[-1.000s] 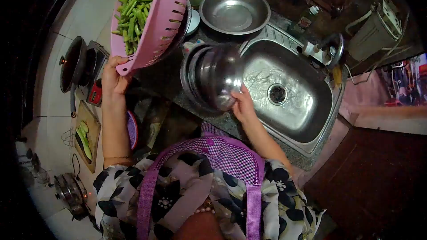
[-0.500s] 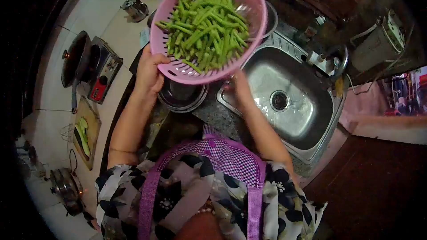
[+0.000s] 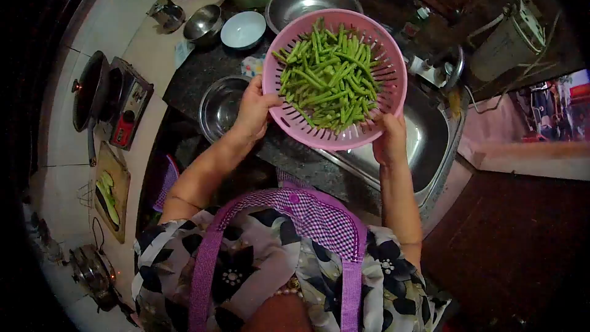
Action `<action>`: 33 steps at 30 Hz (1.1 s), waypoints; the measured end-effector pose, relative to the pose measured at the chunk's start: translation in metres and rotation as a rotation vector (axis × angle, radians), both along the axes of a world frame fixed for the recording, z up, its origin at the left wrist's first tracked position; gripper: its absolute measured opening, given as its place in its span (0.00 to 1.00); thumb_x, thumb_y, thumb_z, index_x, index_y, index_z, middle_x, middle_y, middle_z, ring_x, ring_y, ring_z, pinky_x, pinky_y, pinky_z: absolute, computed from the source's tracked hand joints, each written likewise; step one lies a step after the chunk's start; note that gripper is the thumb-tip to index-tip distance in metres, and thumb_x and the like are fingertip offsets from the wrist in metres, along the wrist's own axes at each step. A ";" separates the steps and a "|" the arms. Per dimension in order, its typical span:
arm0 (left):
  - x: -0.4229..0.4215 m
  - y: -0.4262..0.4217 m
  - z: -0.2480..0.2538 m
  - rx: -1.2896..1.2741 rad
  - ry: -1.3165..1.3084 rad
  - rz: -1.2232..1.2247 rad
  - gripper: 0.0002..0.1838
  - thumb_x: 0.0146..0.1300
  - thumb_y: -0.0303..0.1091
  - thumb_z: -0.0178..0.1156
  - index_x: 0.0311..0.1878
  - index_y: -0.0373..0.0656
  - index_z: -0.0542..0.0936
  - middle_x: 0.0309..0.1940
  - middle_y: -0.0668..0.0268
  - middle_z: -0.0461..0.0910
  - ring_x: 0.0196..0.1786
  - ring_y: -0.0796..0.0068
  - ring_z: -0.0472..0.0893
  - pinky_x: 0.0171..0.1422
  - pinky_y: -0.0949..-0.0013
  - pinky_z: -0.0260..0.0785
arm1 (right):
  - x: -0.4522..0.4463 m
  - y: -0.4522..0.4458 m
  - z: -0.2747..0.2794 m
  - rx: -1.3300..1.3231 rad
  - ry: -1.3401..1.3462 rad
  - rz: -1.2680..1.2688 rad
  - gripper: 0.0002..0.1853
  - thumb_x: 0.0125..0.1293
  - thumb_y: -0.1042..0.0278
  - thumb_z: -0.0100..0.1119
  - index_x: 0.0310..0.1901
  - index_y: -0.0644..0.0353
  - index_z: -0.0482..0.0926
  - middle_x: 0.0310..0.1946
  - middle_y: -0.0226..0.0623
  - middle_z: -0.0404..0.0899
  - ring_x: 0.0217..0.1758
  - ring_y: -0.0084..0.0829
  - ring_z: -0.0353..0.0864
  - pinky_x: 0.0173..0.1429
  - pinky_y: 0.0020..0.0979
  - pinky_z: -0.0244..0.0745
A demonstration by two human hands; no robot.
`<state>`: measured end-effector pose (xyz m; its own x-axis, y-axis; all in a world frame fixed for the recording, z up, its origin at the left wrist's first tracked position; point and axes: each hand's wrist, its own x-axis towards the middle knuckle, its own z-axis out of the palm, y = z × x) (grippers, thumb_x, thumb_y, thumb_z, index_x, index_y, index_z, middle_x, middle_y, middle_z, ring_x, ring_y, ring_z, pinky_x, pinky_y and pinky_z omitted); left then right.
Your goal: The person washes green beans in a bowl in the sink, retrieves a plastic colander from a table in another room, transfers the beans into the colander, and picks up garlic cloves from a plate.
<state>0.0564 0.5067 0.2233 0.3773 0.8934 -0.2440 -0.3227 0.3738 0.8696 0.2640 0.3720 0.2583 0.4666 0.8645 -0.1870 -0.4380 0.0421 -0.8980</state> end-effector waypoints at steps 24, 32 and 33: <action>0.019 0.003 -0.022 -0.114 0.006 -0.067 0.15 0.59 0.44 0.59 0.35 0.41 0.71 0.29 0.67 0.75 0.31 0.82 0.74 0.35 0.77 0.68 | 0.010 -0.010 -0.037 0.016 0.161 -0.158 0.27 0.51 0.72 0.43 0.57 0.58 0.60 0.49 0.36 0.68 0.45 0.32 0.72 0.43 0.32 0.72; 0.016 0.007 -0.018 -0.256 -0.039 -0.092 0.15 0.62 0.49 0.53 0.36 0.45 0.72 0.27 0.69 0.76 0.26 0.81 0.74 0.27 0.79 0.66 | 0.029 -0.024 -0.044 0.012 0.179 -0.215 0.18 0.53 0.71 0.47 0.47 0.63 0.68 0.41 0.39 0.73 0.42 0.33 0.74 0.44 0.35 0.73; 0.009 0.008 -0.018 -0.130 0.119 -0.141 0.10 0.61 0.40 0.55 0.30 0.46 0.70 0.22 0.71 0.73 0.23 0.82 0.71 0.25 0.79 0.63 | 0.035 -0.030 -0.041 0.016 0.152 -0.238 0.15 0.54 0.70 0.47 0.44 0.63 0.70 0.39 0.39 0.73 0.41 0.33 0.75 0.45 0.35 0.73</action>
